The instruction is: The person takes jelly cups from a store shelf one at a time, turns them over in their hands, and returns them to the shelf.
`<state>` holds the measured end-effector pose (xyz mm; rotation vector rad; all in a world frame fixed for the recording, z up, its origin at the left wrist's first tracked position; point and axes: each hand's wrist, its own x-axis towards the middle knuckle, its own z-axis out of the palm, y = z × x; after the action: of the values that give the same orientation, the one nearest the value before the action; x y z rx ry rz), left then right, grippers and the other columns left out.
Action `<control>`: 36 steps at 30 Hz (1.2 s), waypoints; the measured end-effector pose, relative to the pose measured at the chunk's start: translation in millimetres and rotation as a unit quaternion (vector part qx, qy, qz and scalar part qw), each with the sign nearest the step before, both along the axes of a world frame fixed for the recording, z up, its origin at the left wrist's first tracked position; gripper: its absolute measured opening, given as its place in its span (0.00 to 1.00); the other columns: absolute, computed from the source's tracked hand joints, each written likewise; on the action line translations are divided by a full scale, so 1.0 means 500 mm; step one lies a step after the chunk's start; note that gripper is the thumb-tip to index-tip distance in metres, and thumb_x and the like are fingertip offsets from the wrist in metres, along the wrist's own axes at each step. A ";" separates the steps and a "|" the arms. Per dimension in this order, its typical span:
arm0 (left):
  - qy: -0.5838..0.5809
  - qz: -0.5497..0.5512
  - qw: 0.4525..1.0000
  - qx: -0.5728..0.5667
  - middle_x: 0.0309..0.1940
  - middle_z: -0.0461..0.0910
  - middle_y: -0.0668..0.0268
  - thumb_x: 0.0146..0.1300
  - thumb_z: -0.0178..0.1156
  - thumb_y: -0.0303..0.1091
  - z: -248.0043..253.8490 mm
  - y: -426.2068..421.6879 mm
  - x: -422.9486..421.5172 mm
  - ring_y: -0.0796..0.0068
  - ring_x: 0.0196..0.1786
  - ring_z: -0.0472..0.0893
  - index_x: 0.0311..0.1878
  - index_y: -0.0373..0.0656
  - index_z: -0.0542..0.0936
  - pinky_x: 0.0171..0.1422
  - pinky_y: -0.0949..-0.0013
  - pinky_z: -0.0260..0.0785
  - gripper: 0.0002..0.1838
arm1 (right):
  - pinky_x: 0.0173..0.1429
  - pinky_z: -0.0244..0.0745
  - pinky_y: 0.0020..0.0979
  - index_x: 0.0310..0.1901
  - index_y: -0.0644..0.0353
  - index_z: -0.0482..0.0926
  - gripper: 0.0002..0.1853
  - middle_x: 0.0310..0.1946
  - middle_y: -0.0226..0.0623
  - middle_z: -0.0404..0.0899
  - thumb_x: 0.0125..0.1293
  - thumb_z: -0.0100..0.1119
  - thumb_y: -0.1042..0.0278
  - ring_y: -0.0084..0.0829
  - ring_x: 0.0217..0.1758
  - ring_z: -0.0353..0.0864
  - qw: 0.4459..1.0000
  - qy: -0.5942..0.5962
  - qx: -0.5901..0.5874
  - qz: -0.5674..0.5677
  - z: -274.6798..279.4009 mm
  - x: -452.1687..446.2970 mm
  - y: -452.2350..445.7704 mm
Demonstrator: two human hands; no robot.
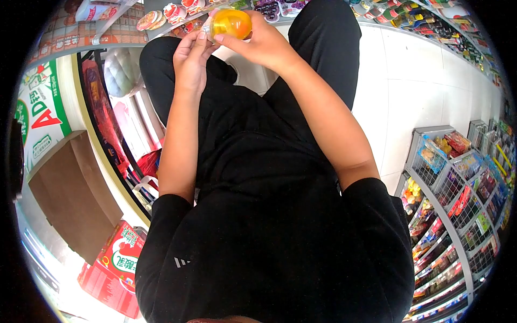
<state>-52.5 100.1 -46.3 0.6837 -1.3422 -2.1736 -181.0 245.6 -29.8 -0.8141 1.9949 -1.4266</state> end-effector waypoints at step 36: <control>-0.097 -0.166 0.975 0.109 0.66 0.75 0.59 0.72 0.65 0.49 0.032 0.009 -0.014 0.68 0.66 0.78 0.82 0.42 0.57 0.73 0.60 0.70 0.44 | 0.68 0.77 0.39 0.71 0.62 0.72 0.41 0.58 0.51 0.76 0.55 0.78 0.63 0.49 0.63 0.80 0.979 0.197 -0.051 0.016 -0.009 -0.008 -0.009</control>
<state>-59.5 104.6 -30.5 0.8209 -1.4114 -2.6067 -185.2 241.2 -34.2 -1.2490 2.1931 -1.4459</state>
